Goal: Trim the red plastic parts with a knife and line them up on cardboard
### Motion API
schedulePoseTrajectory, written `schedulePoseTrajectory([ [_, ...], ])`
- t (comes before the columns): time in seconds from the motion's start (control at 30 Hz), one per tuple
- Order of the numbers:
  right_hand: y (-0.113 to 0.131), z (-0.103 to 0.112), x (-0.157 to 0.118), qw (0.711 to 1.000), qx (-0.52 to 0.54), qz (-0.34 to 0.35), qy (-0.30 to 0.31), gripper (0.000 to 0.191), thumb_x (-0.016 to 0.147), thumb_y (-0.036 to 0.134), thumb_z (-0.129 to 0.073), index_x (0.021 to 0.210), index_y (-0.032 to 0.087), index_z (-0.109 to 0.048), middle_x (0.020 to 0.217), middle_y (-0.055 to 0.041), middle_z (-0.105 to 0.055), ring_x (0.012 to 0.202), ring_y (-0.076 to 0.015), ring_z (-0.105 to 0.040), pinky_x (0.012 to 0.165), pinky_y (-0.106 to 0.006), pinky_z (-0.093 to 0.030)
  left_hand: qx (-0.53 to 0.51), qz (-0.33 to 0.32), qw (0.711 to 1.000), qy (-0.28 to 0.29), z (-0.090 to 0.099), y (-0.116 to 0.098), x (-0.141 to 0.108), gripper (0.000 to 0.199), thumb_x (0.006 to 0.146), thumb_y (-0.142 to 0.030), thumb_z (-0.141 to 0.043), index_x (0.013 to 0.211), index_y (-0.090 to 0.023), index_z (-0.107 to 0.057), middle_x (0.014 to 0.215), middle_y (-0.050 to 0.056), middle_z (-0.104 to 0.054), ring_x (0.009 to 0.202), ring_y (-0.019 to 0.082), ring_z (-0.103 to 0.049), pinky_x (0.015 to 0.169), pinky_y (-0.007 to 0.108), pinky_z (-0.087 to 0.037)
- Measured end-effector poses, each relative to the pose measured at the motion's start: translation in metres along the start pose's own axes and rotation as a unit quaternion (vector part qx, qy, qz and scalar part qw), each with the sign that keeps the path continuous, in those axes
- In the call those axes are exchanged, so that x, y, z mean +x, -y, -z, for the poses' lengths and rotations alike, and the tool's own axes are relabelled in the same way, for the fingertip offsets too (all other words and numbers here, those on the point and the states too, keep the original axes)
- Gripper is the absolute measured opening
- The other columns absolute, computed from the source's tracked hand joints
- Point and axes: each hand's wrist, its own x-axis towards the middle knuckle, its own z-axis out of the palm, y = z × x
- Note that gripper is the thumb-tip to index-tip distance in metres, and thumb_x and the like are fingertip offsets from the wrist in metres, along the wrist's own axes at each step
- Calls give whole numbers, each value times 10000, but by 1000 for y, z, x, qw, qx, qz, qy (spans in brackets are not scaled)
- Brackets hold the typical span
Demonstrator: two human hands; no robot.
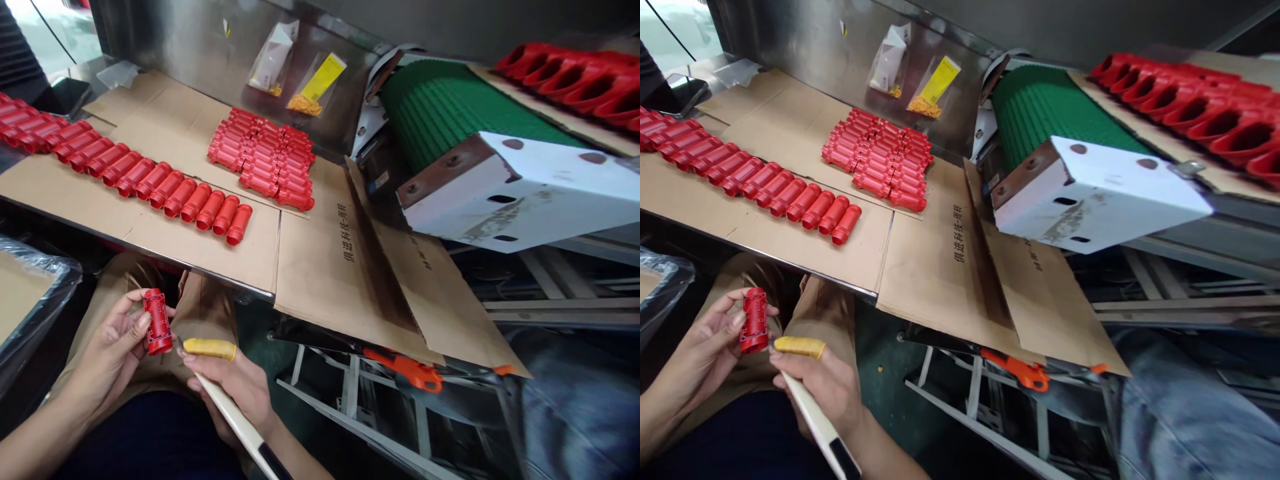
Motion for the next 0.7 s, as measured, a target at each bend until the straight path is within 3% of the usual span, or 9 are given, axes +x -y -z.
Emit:
schedulePoseTrajectory([
  [0.17, -1, -5, 3, 999, 41, 16, -27, 303, 1048, 118, -687, 1337, 186, -747, 1224, -124, -821, 1067, -206, -822, 935, -294, -699, -25, 8, 999, -27, -10, -4, -8, 496, 793, -384, -950, 1228, -266, -743, 1096, 73, -817, 851, 214, -790, 689, 240, -618],
  [0.37, -4, -8, 6, 998, 61, 24, -10, 327, 1065, 133, -668, 1383, 190, -719, 1171, -117, -836, 1090, -220, -819, 985, -348, -690, -32, 21, 999, -30, -9, -6, -7, 521, 790, -390, -950, 1263, -265, -770, 1071, 84, -821, 854, 226, -782, 707, 260, -622],
  [0.47, -3, -6, 8, 997, 68, 20, -5, 263, 1063, 151, -682, 1316, 185, -746, 1184, -129, -825, 1086, -217, -812, 962, -340, -692, -40, 79, 996, -2, -5, -8, -2, 572, 771, -421, -951, 1289, -243, -788, 965, 101, -822, 683, 185, -723, 570, 231, -568],
  [0.6, -5, -9, 9, 994, 90, 50, 24, 262, 1077, 135, -657, 1328, 161, -727, 1207, -128, -815, 1097, -184, -795, 972, -298, -677, -44, 162, 985, 42, -5, -9, 3, 567, 742, -443, -948, 1231, -179, -831, 786, 118, -788, 499, 110, -558, 391, 157, -346],
  [0.7, -10, -14, 8, 993, 73, 76, 62, 340, 1083, 169, -663, 1423, 158, -671, 1247, -123, -808, 1170, -182, -775, 992, -279, -669, -37, 176, 983, 43, -6, -7, 4, 526, 729, -410, -949, 1191, -178, -853, 878, 135, -805, 616, 153, -650, 458, 177, -445],
])
